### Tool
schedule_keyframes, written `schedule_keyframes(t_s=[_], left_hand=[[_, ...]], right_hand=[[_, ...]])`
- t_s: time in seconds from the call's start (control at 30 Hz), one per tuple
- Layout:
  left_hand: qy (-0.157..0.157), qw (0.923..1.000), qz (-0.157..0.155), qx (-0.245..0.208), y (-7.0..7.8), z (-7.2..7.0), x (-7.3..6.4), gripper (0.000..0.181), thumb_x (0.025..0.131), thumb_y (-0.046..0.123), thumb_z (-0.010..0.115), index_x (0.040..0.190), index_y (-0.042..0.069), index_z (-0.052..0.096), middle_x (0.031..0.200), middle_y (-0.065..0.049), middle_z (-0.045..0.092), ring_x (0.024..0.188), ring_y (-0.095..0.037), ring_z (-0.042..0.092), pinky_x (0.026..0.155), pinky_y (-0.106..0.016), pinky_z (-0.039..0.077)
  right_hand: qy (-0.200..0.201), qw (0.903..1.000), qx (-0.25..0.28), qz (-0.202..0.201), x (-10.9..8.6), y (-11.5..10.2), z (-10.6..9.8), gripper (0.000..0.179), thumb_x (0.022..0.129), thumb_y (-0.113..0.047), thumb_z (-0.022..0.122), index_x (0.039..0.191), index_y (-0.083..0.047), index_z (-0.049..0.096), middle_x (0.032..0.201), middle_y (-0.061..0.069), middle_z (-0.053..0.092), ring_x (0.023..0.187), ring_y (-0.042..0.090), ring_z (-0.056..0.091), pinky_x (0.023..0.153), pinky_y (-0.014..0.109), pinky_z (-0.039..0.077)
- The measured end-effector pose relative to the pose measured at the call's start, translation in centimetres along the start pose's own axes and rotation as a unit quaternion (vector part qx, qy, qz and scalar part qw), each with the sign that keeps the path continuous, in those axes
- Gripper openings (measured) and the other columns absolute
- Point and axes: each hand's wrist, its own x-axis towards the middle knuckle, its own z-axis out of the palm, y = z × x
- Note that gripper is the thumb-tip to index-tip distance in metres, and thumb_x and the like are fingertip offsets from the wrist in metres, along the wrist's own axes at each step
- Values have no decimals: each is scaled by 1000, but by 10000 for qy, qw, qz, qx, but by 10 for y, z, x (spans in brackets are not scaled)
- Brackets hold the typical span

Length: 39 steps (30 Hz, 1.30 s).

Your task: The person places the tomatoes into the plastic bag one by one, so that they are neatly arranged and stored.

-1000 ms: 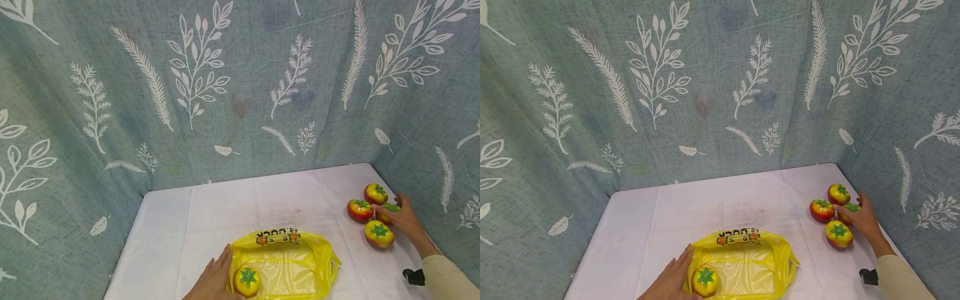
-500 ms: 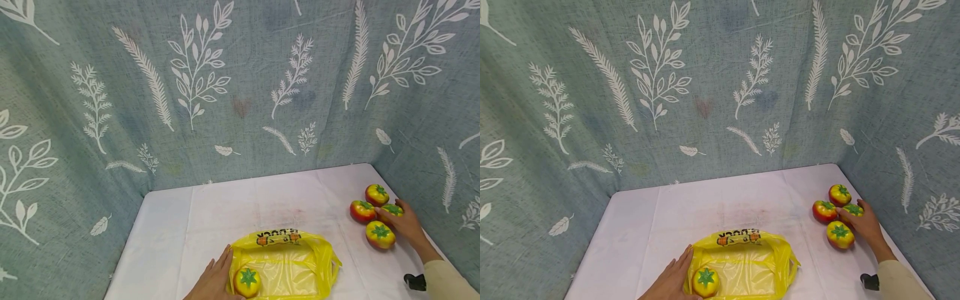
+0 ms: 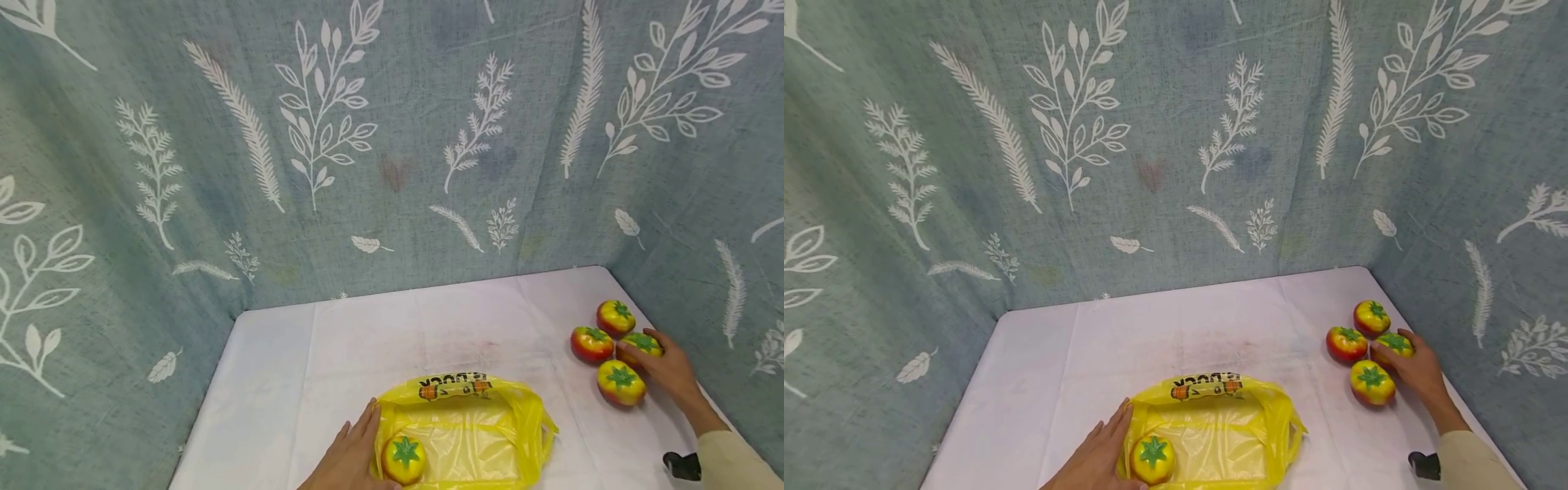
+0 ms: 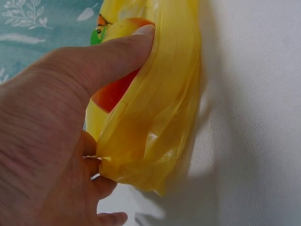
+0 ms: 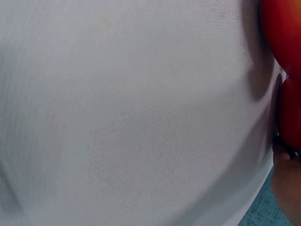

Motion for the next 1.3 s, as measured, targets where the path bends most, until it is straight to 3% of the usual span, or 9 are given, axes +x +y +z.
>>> schedule_keyframes(t_s=[0.17, 0.3, 0.43, 0.9, 1.07, 1.17, 1.3], left_hand=[[19, 9997, -205, -136, 0, -1, 1, 123, 62, 84, 50, 149, 7, 11, 153, -11, 10, 132, -29, 30, 102, -61, 22], [103, 9997, -210, -63, -1, 0, 2, 130, 54, 90, 48, 149, 8, 12, 154, -10, 10, 133, -29, 29, 102, -60, 22], [114, 9998, -173, -37, -1, 1, 1, 132, 53, 90, 49, 149, 8, 10, 154, -10, 9, 133, -30, 29, 102, -61, 21], [76, 9996, -274, -57, 0, 2, 1, 131, 54, 90, 48, 149, 9, 9, 154, -9, 9, 132, -29, 30, 103, -60, 20], [41, 9992, -384, -132, 1, 2, 0, 129, 56, 90, 47, 149, 10, 8, 153, -10, 10, 132, -30, 30, 103, -62, 19], [44, 9991, -413, -124, 2, 3, 0, 127, 57, 89, 46, 149, 10, 9, 153, -10, 10, 132, -30, 30, 102, -62, 19], [75, 9992, -381, -127, 2, 3, 0, 128, 56, 89, 48, 149, 10, 9, 154, -10, 9, 133, -29, 29, 103, -61, 19]], right_hand=[[85, 9999, -94, -6, 2, -1, 2, 100, 84, -60, 53, 143, 9, 10, 132, 41, 21, 113, 56, 26, 87, 68, 32], [88, 9999, -104, 70, 4, -3, 0, 101, 84, -61, 52, 142, 9, 10, 133, 41, 21, 114, 56, 25, 90, 68, 29], [84, 9999, -105, 89, 2, -4, -1, 100, 84, -61, 51, 143, 8, 10, 133, 41, 19, 114, 56, 25, 90, 68, 28], [454, 9985, -58, -288, -2, -23, -2, 93, 87, -56, 52, 143, 7, 13, 137, 40, 20, 117, 57, 24, 88, 70, 29], [542, 9965, -116, -628, -3, -33, -2, 89, 87, -54, 53, 142, 7, 19, 132, 39, 29, 110, 53, 32, 85, 67, 35], [629, 9942, -249, -835, 6, -30, 2, 87, 86, -54, 55, 142, 4, 23, 128, 36, 35, 105, 49, 37, 79, 61, 43], [817, 9889, -395, -1176, 38, -1, 12, 87, 83, -58, 56, 145, -5, 25, 127, 30, 40, 101, 43, 41, 71, 52, 48]])
